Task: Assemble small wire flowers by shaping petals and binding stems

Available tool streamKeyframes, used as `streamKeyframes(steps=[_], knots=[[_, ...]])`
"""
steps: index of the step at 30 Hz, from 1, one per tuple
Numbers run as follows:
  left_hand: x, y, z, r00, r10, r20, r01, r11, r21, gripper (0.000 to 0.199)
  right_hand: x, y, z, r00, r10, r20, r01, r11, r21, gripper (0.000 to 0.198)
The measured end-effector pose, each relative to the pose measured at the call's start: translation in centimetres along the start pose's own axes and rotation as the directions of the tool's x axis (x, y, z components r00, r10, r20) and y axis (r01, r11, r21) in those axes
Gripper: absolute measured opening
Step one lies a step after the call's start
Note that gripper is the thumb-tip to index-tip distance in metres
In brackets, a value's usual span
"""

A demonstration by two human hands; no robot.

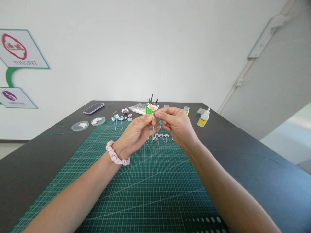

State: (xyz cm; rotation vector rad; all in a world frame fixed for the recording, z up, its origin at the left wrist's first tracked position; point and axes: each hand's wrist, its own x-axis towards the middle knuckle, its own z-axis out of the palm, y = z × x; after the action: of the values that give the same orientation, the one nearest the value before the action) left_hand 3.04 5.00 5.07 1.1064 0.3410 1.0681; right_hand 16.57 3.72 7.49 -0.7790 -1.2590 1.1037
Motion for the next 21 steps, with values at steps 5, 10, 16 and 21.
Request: streamKeyframes(steps=[5, 10, 16, 21], knots=[[-0.02, -0.05, -0.09, 1.000, -0.007, 0.010, 0.007, 0.999, -0.050, 0.022, 0.08, 0.07, 0.00, 1.000, 0.000, 0.003, 0.000, 1.000, -0.007, 0.010], [-0.05, -0.01, -0.08, 1.000, -0.014, -0.015, 0.013, 0.999, -0.051, 0.022, 0.03, 0.12, -0.04, 1.000, 0.001, 0.001, -0.001, 1.000, -0.020, 0.011], [-0.03, -0.10, 0.06, 0.999, -0.037, 0.001, 0.037, 0.994, -0.101, 0.022, 0.01, 0.14, -0.09, 1.000, -0.004, 0.014, 0.005, 1.000, -0.022, 0.010], [0.01, -0.12, 0.18, 0.995, -0.097, 0.032, 0.100, 0.985, -0.140, 0.014, 0.09, 0.01, -0.05, 1.000, 0.009, -0.004, -0.010, 0.999, -0.037, 0.011]])
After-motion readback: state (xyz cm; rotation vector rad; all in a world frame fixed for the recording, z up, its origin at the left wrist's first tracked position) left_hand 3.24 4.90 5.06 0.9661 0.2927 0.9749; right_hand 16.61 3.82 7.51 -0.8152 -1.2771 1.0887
